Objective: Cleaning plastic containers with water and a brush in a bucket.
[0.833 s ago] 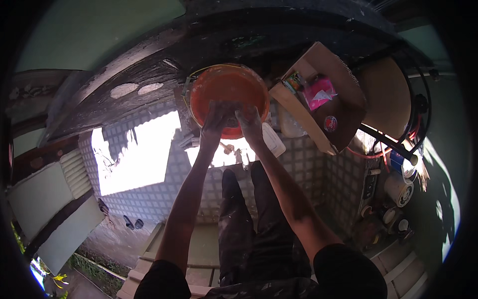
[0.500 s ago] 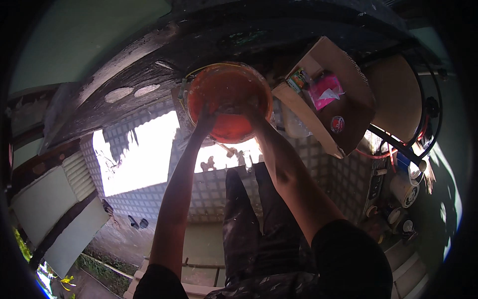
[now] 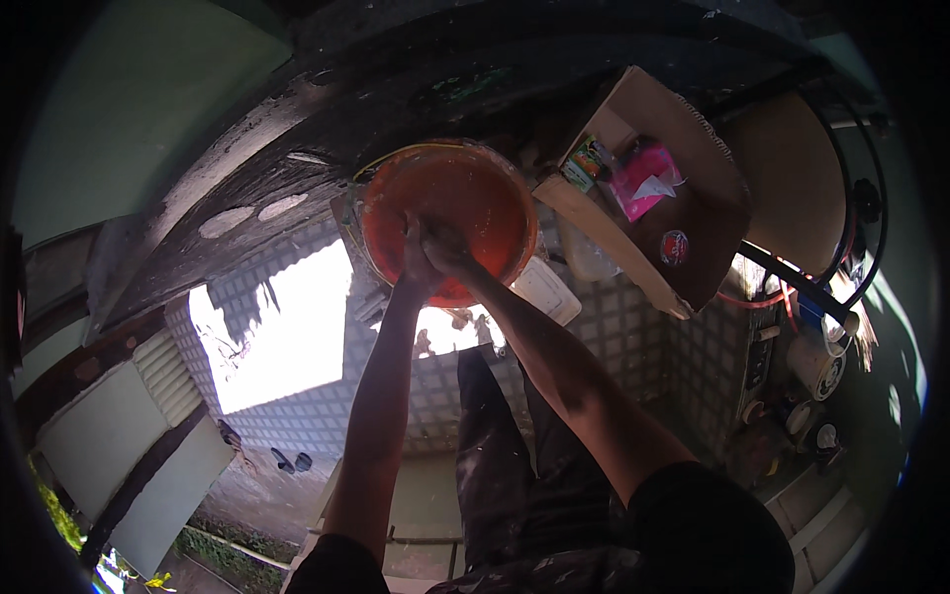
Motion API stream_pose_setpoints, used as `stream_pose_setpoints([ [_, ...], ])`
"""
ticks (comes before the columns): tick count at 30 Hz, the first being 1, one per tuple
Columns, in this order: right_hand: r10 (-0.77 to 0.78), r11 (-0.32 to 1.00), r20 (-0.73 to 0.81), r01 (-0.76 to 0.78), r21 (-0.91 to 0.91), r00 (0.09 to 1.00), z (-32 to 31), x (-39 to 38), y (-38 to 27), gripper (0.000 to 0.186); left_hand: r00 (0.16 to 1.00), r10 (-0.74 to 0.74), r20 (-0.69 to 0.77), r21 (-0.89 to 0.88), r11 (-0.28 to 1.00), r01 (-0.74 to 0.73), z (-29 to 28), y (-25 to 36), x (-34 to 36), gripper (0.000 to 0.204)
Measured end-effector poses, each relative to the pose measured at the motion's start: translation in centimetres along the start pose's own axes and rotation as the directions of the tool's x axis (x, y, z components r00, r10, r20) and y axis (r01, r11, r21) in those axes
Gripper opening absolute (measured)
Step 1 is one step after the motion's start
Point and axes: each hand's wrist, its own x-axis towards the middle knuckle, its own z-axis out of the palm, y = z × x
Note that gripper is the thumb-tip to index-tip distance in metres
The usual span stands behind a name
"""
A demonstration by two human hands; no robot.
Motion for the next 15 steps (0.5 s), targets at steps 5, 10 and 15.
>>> stream_pose_setpoints([
  [5, 0.196, 0.958, 0.317, -0.251, 0.142, 0.928, -3.7, -0.5, 0.9, 0.037, 0.943, 0.239, -0.231, 0.215, 0.958, -0.19, -2.0, -3.6, 3.5, 0.041],
  [10, 0.316, 0.824, 0.241, -0.14, -0.548, 0.918, -4.6, -1.5, 1.3, 0.037, 0.64, 0.654, -0.402, 0.908, 0.376, 0.187, -3.8, -4.9, 2.8, 0.044],
  [15, 0.209, 0.978, -0.06, -0.209, 0.01, 0.976, -4.1, -1.3, -1.0, 0.034, 0.929, 0.367, -0.043, 0.921, -0.346, 0.179, -3.8, -1.9, 1.4, 0.026],
])
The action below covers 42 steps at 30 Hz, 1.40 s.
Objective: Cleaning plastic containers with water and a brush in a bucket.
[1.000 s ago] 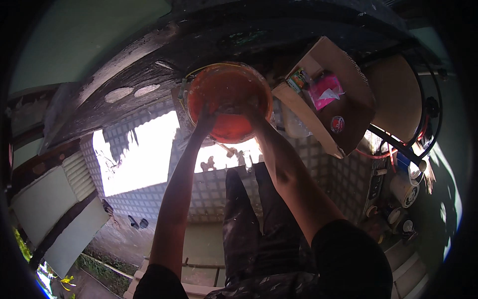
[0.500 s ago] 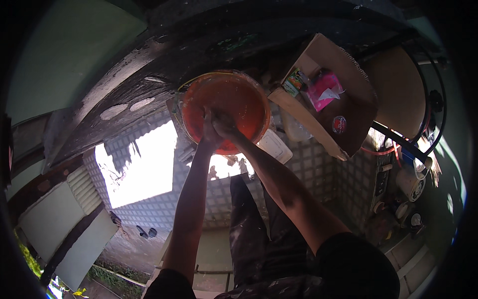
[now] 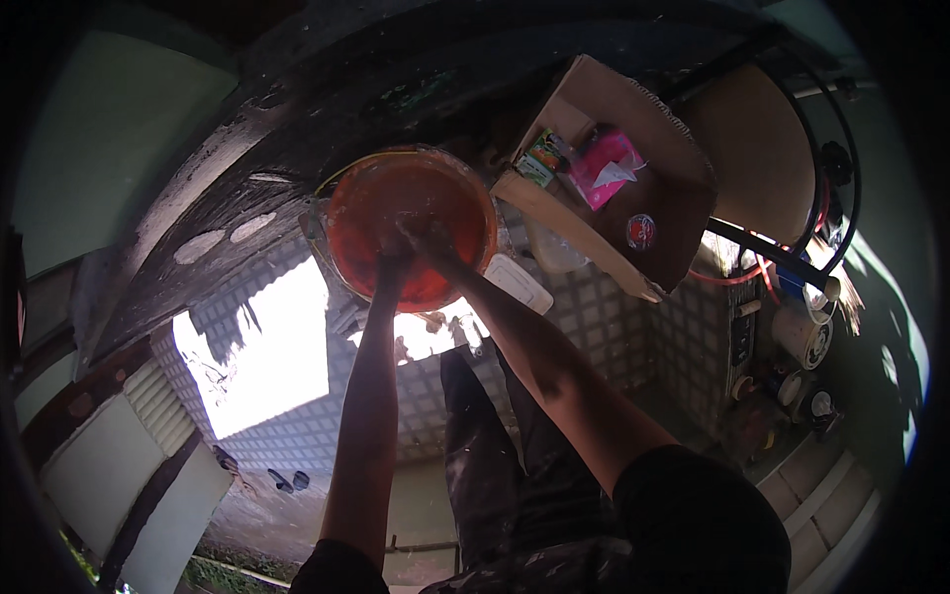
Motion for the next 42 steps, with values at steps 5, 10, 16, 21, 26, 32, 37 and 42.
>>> stream_pose_setpoints([
  [5, -0.016, 0.997, 0.366, 0.044, -0.07, 0.931, -1.8, 0.9, 1.0, 0.033, 0.993, 0.06, 0.098, -0.464, 0.886, -0.008, -0.8, 0.5, -0.3, 0.017],
  [10, -0.415, 0.908, -0.027, 0.412, -0.078, 0.909, 1.1, 1.5, 5.8, 0.037, 0.963, -0.155, -0.22, -0.64, 0.768, -0.022, -0.7, 1.2, 0.8, 0.013],
  [16, -0.59, 0.687, -0.15, 0.395, -0.61, 0.793, 5.6, 1.9, 6.4, 0.04, 0.793, -0.241, -0.559, -0.433, 0.901, -0.031, 2.4, 0.4, 3.5, 0.017],
  [21, -0.182, 0.973, 0.061, 0.189, -0.137, 0.981, 4.0, 4.5, 3.2, 0.041, 0.965, 0.118, -0.233, 0.086, 0.991, -0.1, 3.2, -3.0, 4.6, 0.023],
  [26, -0.075, 0.996, 0.316, 0.057, 0.063, 0.946, 2.0, 6.3, 2.2, 0.043, 0.965, 0.197, 0.176, 0.391, 0.885, -0.252, 2.5, -4.9, 5.4, 0.026],
  [32, -0.205, 0.914, -0.085, 0.159, -0.372, 0.975, 5.4, 3.5, 3.6, 0.045, 0.931, 0.063, -0.359, 0.034, 0.998, -0.055, 4.2, -4.6, 4.5, 0.026],
  [37, -0.189, 0.929, -0.148, 0.129, -0.346, 0.971, 6.9, 4.1, 4.4, 0.047, 0.87, 0.036, -0.491, -0.053, 0.996, -0.071, 4.8, -4.2, 5.3, 0.028],
  [42, -0.032, 0.995, 0.046, 0.036, -0.09, 0.998, 4.2, 6.2, 4.7, 0.049, 0.877, -0.022, -0.48, -0.177, 0.982, -0.073, 4.1, -3.9, 5.5, 0.03],
])
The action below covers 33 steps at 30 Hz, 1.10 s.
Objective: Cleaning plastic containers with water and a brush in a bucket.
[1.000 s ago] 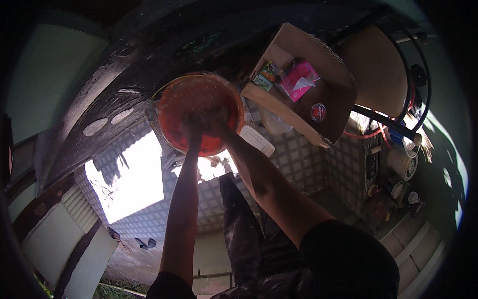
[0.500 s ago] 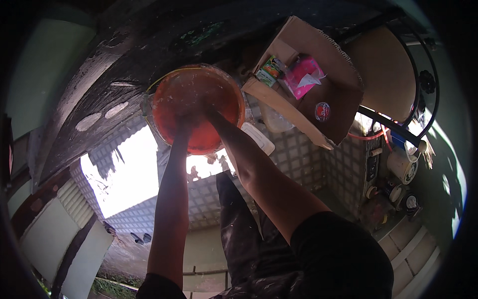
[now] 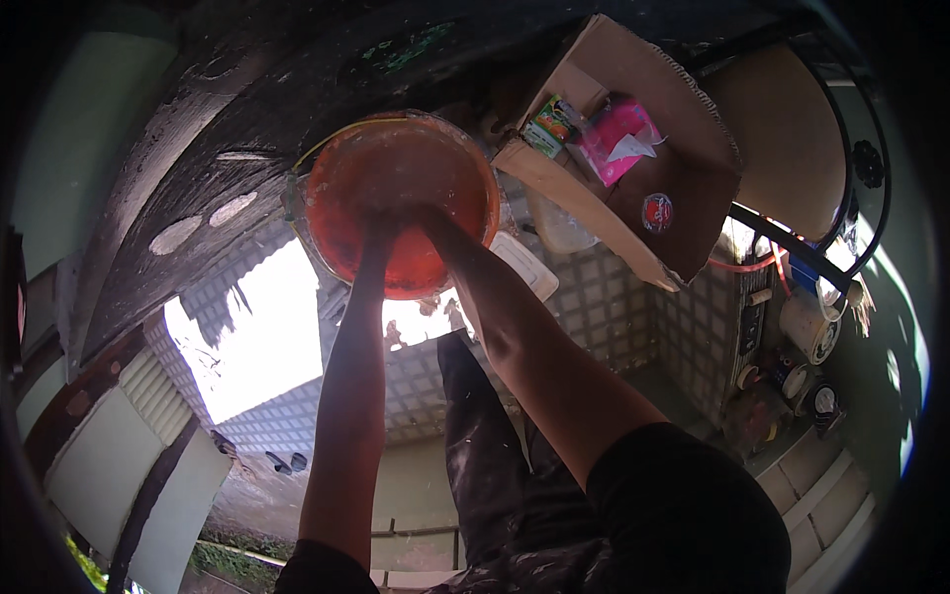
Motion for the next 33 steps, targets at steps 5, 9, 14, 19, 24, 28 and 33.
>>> stream_pose_setpoints([
  [5, 0.056, 0.976, 0.294, -0.115, 0.187, 0.954, -2.6, 0.0, 0.5, 0.05, 0.999, -0.043, 0.033, -0.093, 0.995, 0.046, -1.2, -0.8, 0.1, 0.034],
  [9, 0.066, 0.973, 0.351, -0.138, 0.185, 0.934, -2.9, -0.2, 0.7, 0.052, 0.997, 0.071, -0.022, 0.005, 0.997, -0.071, -0.4, -1.4, -0.6, 0.037],
  [14, 0.05, 0.998, 0.171, -0.054, 0.016, 0.984, -2.7, -0.9, -0.6, 0.053, 0.883, 0.418, -0.215, 0.276, 0.893, -0.355, 2.0, -0.8, -0.7, 0.041],
  [19, 0.003, 0.992, -0.299, -0.041, -0.121, 0.954, -3.8, -1.3, -3.1, 0.055, 0.975, 0.166, 0.151, -0.722, 0.692, -0.006, 2.5, -2.3, 0.3, 0.043],
  [24, 0.094, 0.991, -0.361, -0.123, -0.059, 0.928, -3.4, -0.1, -2.5, 0.061, 0.957, 0.175, 0.23, -0.204, 0.97, -0.129, 3.5, -3.2, -0.1, 0.038],
  [28, -0.01, 0.962, -0.316, -0.076, -0.26, 0.949, -0.5, -0.2, 0.7, 0.065, 0.992, 0.073, -0.104, 0.484, 0.875, -0.014, 2.5, -1.8, -0.5, 0.033],
  [33, 0.288, 0.956, 0.233, -0.265, -0.124, 0.929, 0.9, -2.8, 2.9, 0.067, 0.979, -0.099, -0.176, -0.194, 0.979, 0.064, -0.1, -0.5, 0.8, 0.036],
])
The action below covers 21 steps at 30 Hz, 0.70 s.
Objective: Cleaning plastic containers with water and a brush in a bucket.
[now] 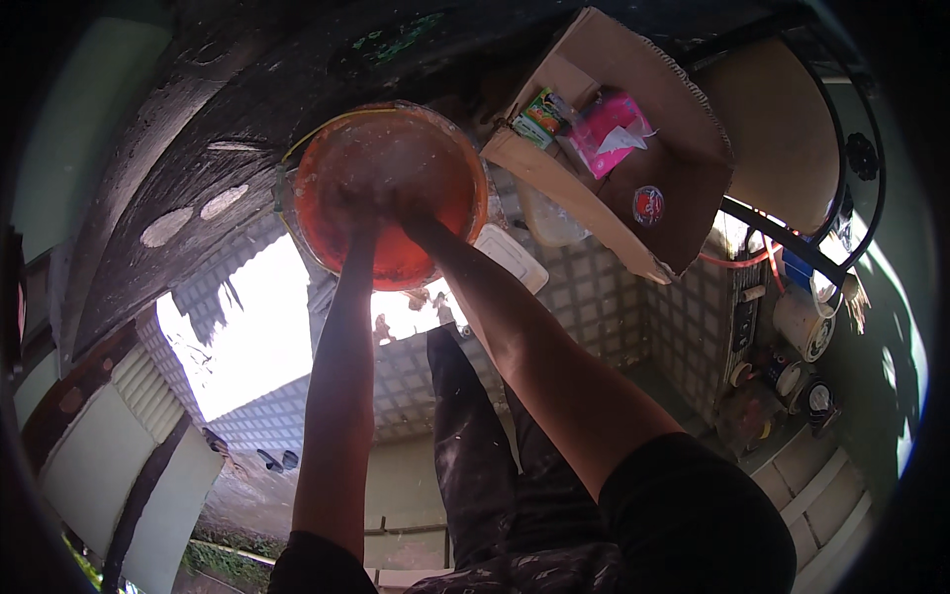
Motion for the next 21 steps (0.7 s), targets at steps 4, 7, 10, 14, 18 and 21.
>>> stream_pose_setpoints([
  [4, -0.233, 0.972, -0.165, 0.227, -0.054, 0.959, -1.6, -2.0, -2.1, 0.054, 0.944, 0.33, -0.022, 0.524, 0.807, -0.271, 1.0, -1.0, -1.2, 0.042],
  [7, -0.351, 0.835, -0.22, 0.198, -0.513, 0.91, -3.3, -2.7, -4.6, 0.047, 0.929, 0.354, 0.105, 0.344, 0.864, -0.368, 2.2, -3.6, -3.1, 0.054],
  [10, -0.257, 0.965, -0.658, 0.226, -0.134, 0.708, -3.9, -2.8, -5.5, 0.041, 0.779, 0.551, 0.299, 0.841, 0.234, -0.489, 3.5, -7.1, -3.5, 0.061],
  [14, -0.207, 0.978, -0.672, 0.14, -0.153, 0.711, -2.9, -1.8, -4.2, 0.027, 0.822, 0.549, 0.148, 0.855, 0.347, -0.386, 4.3, -8.8, -3.0, 0.055],
  [18, -0.19, 0.982, -0.348, 0.175, -0.076, 0.918, -2.2, -0.1, -2.0, 0.041, 0.893, 0.005, 0.45, 0.126, 0.99, -0.069, 1.6, -6.2, -1.1, 0.05],
  [21, -0.096, 0.968, 0.095, 0.071, 0.24, 0.991, -3.0, 0.9, -0.4, 0.052, 0.707, -0.237, 0.667, -0.052, 0.931, 0.361, -0.5, -3.5, 0.6, 0.047],
])
